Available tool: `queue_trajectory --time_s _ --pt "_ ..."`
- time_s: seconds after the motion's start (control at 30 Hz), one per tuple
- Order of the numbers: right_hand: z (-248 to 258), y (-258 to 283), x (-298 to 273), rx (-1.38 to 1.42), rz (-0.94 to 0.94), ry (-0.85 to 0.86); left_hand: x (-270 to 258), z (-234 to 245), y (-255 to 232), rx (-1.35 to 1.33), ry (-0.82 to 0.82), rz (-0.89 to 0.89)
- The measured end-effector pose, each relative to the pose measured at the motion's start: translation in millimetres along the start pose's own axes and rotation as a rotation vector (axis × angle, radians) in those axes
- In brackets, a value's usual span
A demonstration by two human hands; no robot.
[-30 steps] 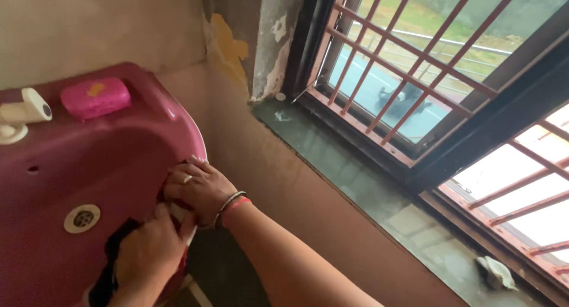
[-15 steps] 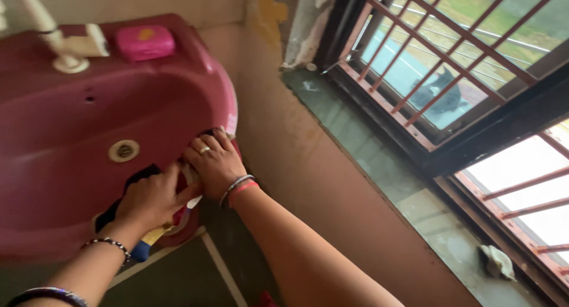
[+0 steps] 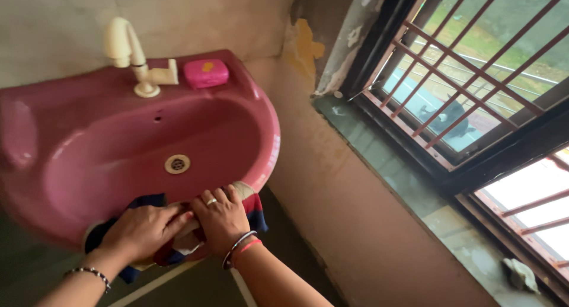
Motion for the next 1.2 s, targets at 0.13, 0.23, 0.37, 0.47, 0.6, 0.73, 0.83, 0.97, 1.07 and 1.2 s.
queue_trajectory --time_s 0.13,0.23,0.37,0.47,0.6,0.73,0.83,0.97,1.07,1.2 --pt "-22 44 11 -0.087 0.036 -0.128 -10 15 57 0.171 0.107 0.053" --pt "-46 85 29 -0.087 0.023 -0.14 -15 31 108 0.252 0.333 0.133" --pt "-52 137 63 0.078 -0.02 -0.163 -2 56 156 0.126 0.079 -0.256" --pt "-55 160 89 0.243 -0.05 -0.218 13 58 196 0.193 0.021 -0.302" --pt "-72 175 130 0.284 -0.116 -0.323 32 68 222 0.21 -0.207 -0.437" --pt "-93 178 164 0.339 -0.165 -0.357 49 83 229 0.447 -0.261 -0.47" --pt "-105 178 192 0.317 -0.197 -0.413 61 101 234 0.464 -0.326 -0.413" --pt "-118 177 234 0.231 -0.273 -0.46 90 106 254 0.44 -0.348 -0.353" --pt "-118 177 259 0.099 -0.312 -0.463 117 102 274 0.451 -0.37 -0.363" --pt "-107 164 273 0.195 -0.293 -0.474 146 94 298 0.514 -0.302 -0.404"
Point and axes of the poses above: each hand's wrist, its own x-axis towards the middle knuckle, its own z-axis out of the back of the hand, y = z × x, the point moved 4 cm from there along x, towards the middle knuckle, and after that the axes turned 6 degrees about z, right-handed, at the moved point
